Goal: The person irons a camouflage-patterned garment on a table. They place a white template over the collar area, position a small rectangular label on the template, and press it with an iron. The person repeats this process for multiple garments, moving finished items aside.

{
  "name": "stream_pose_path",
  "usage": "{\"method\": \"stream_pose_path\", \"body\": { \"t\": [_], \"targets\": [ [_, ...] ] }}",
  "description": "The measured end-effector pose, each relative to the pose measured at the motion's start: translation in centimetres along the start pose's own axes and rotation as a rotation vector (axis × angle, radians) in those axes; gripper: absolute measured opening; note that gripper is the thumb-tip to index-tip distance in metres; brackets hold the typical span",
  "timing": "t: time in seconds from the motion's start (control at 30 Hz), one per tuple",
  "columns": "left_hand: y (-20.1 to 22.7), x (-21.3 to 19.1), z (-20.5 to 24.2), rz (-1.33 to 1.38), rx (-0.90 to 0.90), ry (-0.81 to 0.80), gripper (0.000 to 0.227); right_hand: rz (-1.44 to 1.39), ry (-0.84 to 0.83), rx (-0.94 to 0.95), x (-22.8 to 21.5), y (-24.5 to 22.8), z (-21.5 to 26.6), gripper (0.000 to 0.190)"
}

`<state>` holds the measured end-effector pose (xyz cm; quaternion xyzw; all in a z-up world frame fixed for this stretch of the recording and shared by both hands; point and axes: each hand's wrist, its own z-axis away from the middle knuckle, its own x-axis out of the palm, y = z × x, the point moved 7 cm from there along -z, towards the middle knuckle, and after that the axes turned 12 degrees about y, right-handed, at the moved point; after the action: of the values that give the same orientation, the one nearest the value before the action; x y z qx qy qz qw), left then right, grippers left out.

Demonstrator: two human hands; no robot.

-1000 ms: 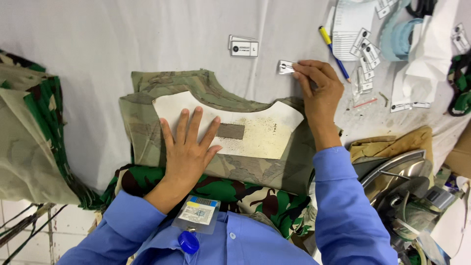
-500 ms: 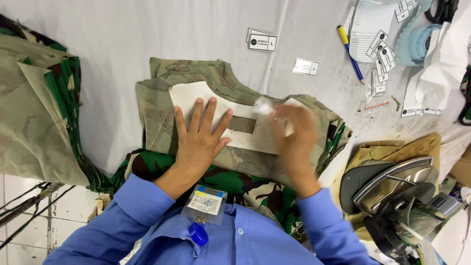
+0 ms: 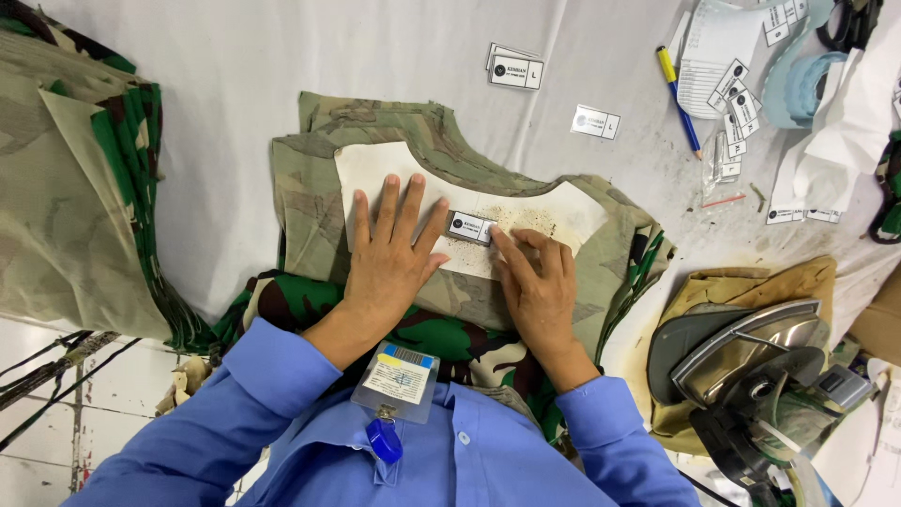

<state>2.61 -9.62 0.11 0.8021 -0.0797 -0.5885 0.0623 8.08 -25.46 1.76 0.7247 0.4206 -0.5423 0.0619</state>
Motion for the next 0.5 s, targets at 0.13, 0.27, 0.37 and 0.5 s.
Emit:
{"method": "stream_pose_path", "body": {
  "t": [0.13, 0.27, 0.37, 0.5],
  "targets": [
    [0.1, -0.9, -0.6, 0.017, 0.028, -0.005, 0.061, 0.016, -0.005, -0.001, 0.2, 0.2, 0.3, 0.037],
    [0.4, 0.2, 0.2, 0.013, 0.045, 0.011, 0.065, 0.079, 0.003, -0.060, 0.3, -0.2, 0.4, 0.029],
    [0.5, 0.1, 0.3, -0.029, 0.085, 0.017, 0.071, 0.102, 0.015, -0.073, 0.5, 0.0, 0.7, 0.031],
    [1.2, -1.6, -0.2, -0.059, 0.134, 0.021, 0.078, 0.093, 0.040, -0.083, 0.2, -0.3, 0.4, 0.030]
  ]
}}
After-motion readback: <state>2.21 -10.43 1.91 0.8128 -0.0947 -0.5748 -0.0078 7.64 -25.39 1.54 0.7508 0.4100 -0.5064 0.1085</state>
